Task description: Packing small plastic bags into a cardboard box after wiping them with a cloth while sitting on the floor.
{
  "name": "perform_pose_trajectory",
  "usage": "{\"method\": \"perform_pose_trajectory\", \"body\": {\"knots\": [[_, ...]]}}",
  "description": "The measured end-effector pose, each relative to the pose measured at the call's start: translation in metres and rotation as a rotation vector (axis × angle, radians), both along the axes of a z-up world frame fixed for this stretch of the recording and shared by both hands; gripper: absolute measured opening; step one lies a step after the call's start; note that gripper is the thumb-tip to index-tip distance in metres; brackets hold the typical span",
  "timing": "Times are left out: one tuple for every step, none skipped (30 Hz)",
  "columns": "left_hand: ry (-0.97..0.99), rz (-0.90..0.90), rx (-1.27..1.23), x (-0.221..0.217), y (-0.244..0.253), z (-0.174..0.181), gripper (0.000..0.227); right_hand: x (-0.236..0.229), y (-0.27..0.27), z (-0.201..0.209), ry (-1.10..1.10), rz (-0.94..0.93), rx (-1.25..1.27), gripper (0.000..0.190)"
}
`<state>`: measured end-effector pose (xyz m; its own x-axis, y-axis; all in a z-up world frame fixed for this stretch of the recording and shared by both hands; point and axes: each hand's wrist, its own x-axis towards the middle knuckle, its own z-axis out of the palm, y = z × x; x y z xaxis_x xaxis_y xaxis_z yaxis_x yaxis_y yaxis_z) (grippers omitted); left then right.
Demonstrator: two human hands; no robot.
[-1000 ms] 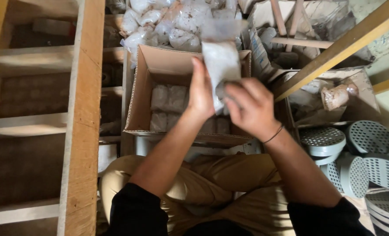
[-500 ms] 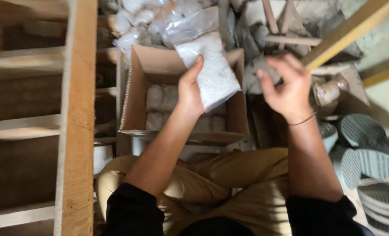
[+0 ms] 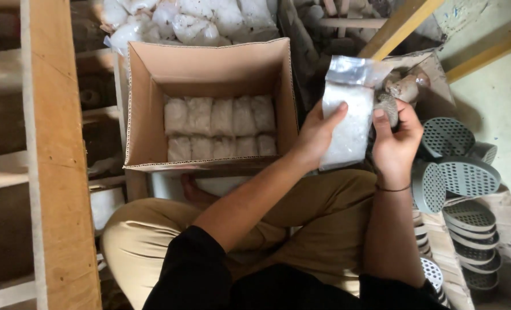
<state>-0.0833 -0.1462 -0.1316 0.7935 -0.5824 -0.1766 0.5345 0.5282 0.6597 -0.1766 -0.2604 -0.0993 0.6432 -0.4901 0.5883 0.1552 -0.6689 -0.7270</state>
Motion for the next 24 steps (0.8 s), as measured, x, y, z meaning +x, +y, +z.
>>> {"method": "perform_pose_trajectory", "body": {"knots": [[-0.03, -0.035, 0.053, -0.002, 0.0, -0.006, 0.041, 0.002, 0.004, -0.002, -0.032, 0.024, 0.109, 0.012], [-0.027, -0.032, 0.053, -0.002, 0.004, -0.002, 0.041, 0.001, 0.01, 0.0, -0.03, 0.026, 0.11, 0.012], [0.018, 0.077, 0.079, -0.001, 0.007, 0.003, 0.041, 0.0, 0.015, 0.004, 0.012, 0.087, 0.019, 0.011], [0.052, 0.176, 0.098, 0.002, 0.007, 0.011, 0.041, 0.0, 0.017, 0.009, 0.042, 0.137, -0.077, 0.011], [0.042, 0.169, 0.092, 0.006, 0.012, 0.021, 0.041, -0.001, 0.015, 0.015, 0.034, 0.129, -0.083, 0.011], [0.071, 0.205, 0.101, 0.007, 0.018, 0.03, 0.042, -0.006, 0.014, 0.02, 0.106, 0.188, -0.097, 0.013], [0.099, 0.242, 0.11, 0.008, 0.023, 0.039, 0.044, -0.011, 0.012, 0.025, 0.179, 0.246, -0.111, 0.015], [0.094, 0.231, 0.108, 0.006, 0.028, 0.042, 0.044, -0.013, 0.008, 0.023, 0.176, 0.234, -0.112, 0.015], [0.081, 0.184, 0.155, 0.005, 0.033, 0.046, 0.051, -0.016, 0.005, 0.02, 0.187, 0.246, -0.084, 0.017], [0.064, 0.136, 0.203, 0.003, 0.038, 0.05, 0.057, -0.02, 0.001, 0.019, 0.195, 0.255, -0.057, 0.019], [0.057, 0.124, 0.202, 0.0, 0.036, 0.05, 0.057, -0.009, 0.004, 0.019, 0.189, 0.242, -0.057, 0.019], [0.005, 0.076, 0.193, -0.002, 0.035, 0.05, 0.058, 0.001, 0.007, 0.02, 0.046, 0.165, -0.097, 0.019], [-0.046, 0.028, 0.185, -0.005, 0.034, 0.049, 0.06, 0.012, 0.01, 0.02, -0.097, 0.088, -0.139, 0.02], [-0.049, 0.02, 0.186, -0.008, 0.033, 0.051, 0.06, 0.016, 0.011, 0.029, -0.098, 0.08, -0.138, 0.02], [-0.053, 0.021, 0.132, -0.01, 0.033, 0.053, 0.05, 0.02, 0.012, 0.038, -0.117, 0.057, -0.172, 0.018], [-0.057, 0.024, 0.077, -0.011, 0.033, 0.056, 0.041, 0.026, 0.013, 0.048, -0.135, 0.035, -0.206, 0.017], [-0.059, 0.019, 0.077, -0.011, 0.035, 0.057, 0.041, 0.02, 0.017, 0.045, -0.136, 0.03, -0.206, 0.017], [-0.035, 0.032, 0.018, -0.008, 0.037, 0.058, 0.036, 0.017, 0.02, 0.042, -0.115, 0.081, -0.186, 0.013], [-0.012, 0.045, -0.041, -0.004, 0.039, 0.059, 0.032, 0.014, 0.024, 0.04, -0.093, 0.133, -0.166, 0.01], [-0.015, 0.042, -0.039, 0.001, 0.039, 0.054, 0.032, 0.01, 0.024, 0.041, -0.096, 0.129, -0.165, 0.01], [0.01, 0.053, -0.076, 0.007, 0.038, 0.048, 0.032, 0.007, 0.025, 0.042, -0.054, 0.161, -0.165, 0.013], [0.038, 0.061, -0.113, 0.01, 0.039, 0.041, 0.032, 0.0, 0.028, 0.042, -0.008, 0.191, -0.165, 0.016], [0.039, 0.054, -0.111, 0.01, 0.04, 0.049, 0.032, 0.003, 0.028, 0.046, -0.008, 0.184, -0.163, 0.016], [-0.011, 0.075, -0.007, 0.011, 0.04, 0.059, 0.036, 0.007, 0.029, 0.051, -0.014, 0.139, -0.246, 0.016]]}}
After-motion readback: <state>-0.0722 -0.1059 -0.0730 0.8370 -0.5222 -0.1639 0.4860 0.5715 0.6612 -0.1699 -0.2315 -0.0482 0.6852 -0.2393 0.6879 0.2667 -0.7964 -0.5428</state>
